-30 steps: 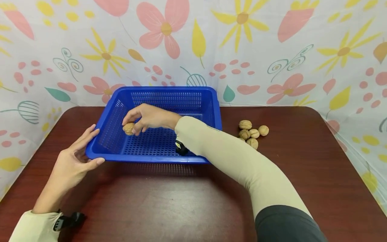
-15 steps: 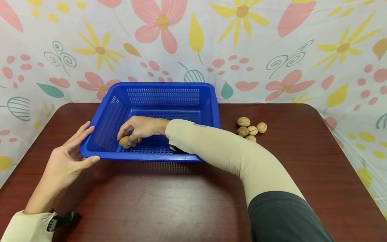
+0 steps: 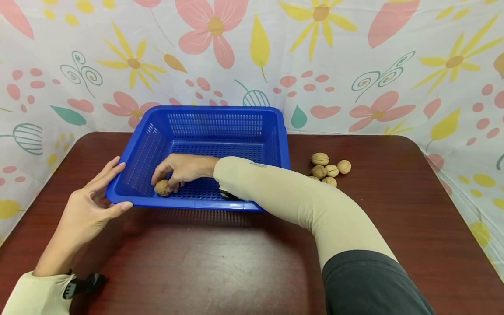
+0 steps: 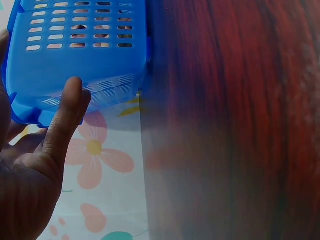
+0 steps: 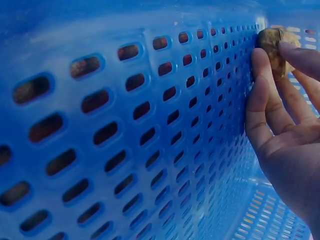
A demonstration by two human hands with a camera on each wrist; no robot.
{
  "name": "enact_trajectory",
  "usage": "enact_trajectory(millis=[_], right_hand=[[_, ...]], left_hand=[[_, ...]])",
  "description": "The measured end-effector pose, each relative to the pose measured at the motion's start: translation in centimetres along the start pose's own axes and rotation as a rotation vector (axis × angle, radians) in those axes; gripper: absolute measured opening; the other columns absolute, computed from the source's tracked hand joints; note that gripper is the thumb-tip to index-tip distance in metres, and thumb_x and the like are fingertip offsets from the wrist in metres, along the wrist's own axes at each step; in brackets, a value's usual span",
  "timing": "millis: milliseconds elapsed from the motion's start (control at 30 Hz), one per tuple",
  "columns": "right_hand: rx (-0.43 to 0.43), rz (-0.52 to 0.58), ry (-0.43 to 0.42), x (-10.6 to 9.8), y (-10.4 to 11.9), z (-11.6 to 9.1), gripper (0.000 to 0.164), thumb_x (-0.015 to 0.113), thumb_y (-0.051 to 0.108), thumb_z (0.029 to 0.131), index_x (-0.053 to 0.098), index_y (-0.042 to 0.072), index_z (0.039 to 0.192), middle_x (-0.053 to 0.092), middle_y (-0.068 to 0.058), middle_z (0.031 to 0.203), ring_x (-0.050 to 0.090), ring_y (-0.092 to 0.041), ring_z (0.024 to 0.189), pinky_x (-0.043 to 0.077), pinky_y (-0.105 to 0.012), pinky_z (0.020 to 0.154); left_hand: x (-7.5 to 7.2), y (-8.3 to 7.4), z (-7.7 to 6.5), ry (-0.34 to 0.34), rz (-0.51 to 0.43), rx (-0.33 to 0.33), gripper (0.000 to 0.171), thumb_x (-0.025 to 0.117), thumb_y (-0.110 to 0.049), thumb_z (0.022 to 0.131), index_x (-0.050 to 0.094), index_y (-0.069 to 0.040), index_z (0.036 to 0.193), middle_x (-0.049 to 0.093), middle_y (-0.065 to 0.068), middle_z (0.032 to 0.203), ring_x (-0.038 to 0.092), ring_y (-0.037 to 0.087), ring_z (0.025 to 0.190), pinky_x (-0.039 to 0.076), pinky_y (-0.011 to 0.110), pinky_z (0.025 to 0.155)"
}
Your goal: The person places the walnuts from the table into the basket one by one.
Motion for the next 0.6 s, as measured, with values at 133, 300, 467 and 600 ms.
enact_trajectory(millis=[133,300,467,600], right_hand=[[0.009,-0.017,0.001,-0.1,0.2,-0.1,0.049,0.066,-0.010,0.091,0.068,0.006,0.137,0.069,-0.012,0.135,0.070,-0.013,0.087,0.057,-0.029,0.072],[0.032,-0.092,-0.007,-1.0,0.7,-0.8,0.051,0.067,-0.003,0.092,0.064,0.007,0.142,0.067,-0.012,0.140,0.073,-0.015,0.095,0.060,-0.033,0.078],[0.039,-0.141,-0.083,-3.2,2.3,-2.9,0.048,0.069,0.003,0.097,0.061,0.005,0.144,0.065,-0.014,0.143,0.074,-0.023,0.101,0.060,-0.041,0.086],[0.019,-0.147,-0.195,-5.5,4.3,-6.2,0.043,0.069,0.004,0.099,0.062,0.007,0.142,0.066,-0.012,0.140,0.074,-0.027,0.105,0.060,-0.044,0.093]], left_hand=[[-0.1,0.0,0.0,0.002,-0.014,-0.005,0.086,0.085,-0.005,0.087,0.043,-0.014,0.161,0.028,0.008,0.174,0.053,0.055,0.134,0.052,0.005,0.083],[0.1,0.0,0.0,0.003,-0.022,-0.001,0.086,0.085,-0.003,0.086,0.043,-0.012,0.161,0.028,0.009,0.173,0.055,0.054,0.132,0.053,0.006,0.083],[0.3,0.0,-0.1,0.007,-0.038,-0.005,0.085,0.084,-0.003,0.087,0.042,-0.011,0.161,0.026,0.010,0.174,0.054,0.055,0.132,0.052,0.005,0.084],[0.2,-0.2,-0.2,0.004,-0.051,-0.003,0.085,0.084,-0.003,0.087,0.042,-0.010,0.161,0.026,0.011,0.174,0.053,0.057,0.133,0.050,0.004,0.085]])
Point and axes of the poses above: each hand's wrist, its own z-axis towards the middle knuckle, its own x-axis out of the palm, y = z × x, the point moved 4 cm from there along z, towards the middle knuckle
